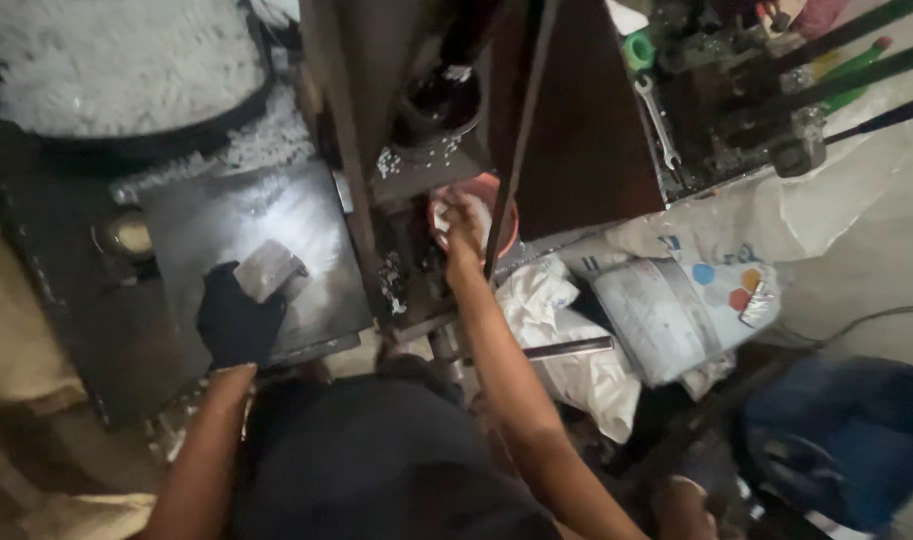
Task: The person operates a machine by repeatedly placing a metal mold onto a surface, adjusting a lever, and using a long metal rod to push material into the mold. The person then removes the mold and repeats the process.
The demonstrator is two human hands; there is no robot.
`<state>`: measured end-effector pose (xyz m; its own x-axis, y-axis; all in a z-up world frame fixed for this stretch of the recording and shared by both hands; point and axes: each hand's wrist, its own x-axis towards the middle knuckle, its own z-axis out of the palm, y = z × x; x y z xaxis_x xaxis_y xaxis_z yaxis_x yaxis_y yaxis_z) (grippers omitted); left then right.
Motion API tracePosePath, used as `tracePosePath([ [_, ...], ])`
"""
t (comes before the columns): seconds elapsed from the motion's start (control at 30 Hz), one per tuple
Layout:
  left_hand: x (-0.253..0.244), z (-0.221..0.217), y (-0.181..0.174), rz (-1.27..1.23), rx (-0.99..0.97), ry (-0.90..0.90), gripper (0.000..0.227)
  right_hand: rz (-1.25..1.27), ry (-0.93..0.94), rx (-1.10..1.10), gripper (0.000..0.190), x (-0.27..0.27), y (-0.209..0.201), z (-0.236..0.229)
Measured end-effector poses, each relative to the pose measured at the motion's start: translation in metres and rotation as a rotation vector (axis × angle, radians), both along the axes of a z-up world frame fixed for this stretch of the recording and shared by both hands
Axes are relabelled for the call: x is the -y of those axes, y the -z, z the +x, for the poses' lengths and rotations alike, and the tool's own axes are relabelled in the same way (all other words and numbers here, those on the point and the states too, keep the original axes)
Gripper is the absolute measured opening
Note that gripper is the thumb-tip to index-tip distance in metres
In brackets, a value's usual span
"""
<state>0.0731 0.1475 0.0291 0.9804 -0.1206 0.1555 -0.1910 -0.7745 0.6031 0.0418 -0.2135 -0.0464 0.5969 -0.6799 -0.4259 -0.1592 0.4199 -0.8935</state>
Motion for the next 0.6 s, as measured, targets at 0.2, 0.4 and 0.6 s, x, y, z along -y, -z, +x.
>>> tracePosePath([
  [0.2, 0.000, 0.003, 0.000, -0.053, -0.073, -0.022, 0.069, -0.823, -0.002, -0.595, 0.031, 0.050, 0.046, 0.020],
  [0.4, 0.002, -0.001, 0.006, -0.159, -0.001, -0.060, 0.068, -0.249, 0.094, -0.164, 0.034, 0.012, -0.004, 0.005],
  [0.6, -0.046, 0.000, 0.059, -0.748, -0.506, -0.033, 0.032, -1.100, -0.377, 0.121, 0.015, -0.139, -0.092, -0.097],
])
